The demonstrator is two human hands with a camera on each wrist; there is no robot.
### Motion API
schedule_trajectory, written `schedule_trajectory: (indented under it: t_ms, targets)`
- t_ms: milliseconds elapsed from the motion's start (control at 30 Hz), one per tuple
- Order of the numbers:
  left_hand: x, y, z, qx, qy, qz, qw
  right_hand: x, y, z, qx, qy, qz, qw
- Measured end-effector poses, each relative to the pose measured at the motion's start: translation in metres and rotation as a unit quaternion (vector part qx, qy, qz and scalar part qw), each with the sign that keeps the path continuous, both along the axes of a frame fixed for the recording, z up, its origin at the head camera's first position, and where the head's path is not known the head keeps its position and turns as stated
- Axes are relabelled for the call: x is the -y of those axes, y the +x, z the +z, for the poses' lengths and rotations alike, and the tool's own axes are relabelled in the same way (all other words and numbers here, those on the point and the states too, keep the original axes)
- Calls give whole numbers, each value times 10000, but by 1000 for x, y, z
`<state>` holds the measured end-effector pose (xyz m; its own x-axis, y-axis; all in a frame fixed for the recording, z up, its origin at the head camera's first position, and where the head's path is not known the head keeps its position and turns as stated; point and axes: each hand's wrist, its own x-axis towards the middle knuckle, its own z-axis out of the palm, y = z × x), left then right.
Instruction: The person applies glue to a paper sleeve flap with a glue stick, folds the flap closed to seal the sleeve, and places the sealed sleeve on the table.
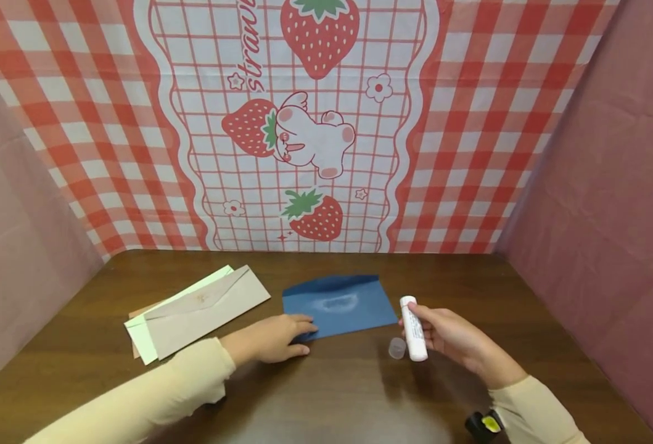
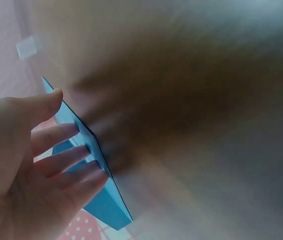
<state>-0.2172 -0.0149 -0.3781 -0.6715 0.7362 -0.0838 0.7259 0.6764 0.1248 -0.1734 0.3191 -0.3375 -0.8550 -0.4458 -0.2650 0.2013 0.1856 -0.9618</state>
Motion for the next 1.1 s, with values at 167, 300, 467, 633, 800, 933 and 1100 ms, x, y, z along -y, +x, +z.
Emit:
schedule_trajectory:
  t_ms: [167, 300, 467, 633, 800, 933, 1100]
  targets:
    - [18, 24, -2, -103, 77, -125, 9998, 5, -1, -3, 46, 46, 2, 10000]
    - [33, 41, -4, -67, 180, -199, 9996, 8, -1, -7, 42, 54, 26, 10000]
    - [50, 57, -3, 57, 313, -139, 9994, 11, -1, -9, 57, 7, 160, 9999]
    - [61, 66, 0, 71, 502, -151, 9986, 17, -2, -11, 24, -28, 292, 9996]
    - [65, 56, 0, -49, 1029, -160, 9945, 32, -5, -10, -156, 59, 325, 9993]
    - [67, 37, 0, -338, 1823, 752, 9798, 61, -9, -7, -545, 409, 231, 9974]
    - [71, 11, -3, -301, 2270, 1989, 9529, 113, -17, -7, -1218, 1029, 76, 9872]
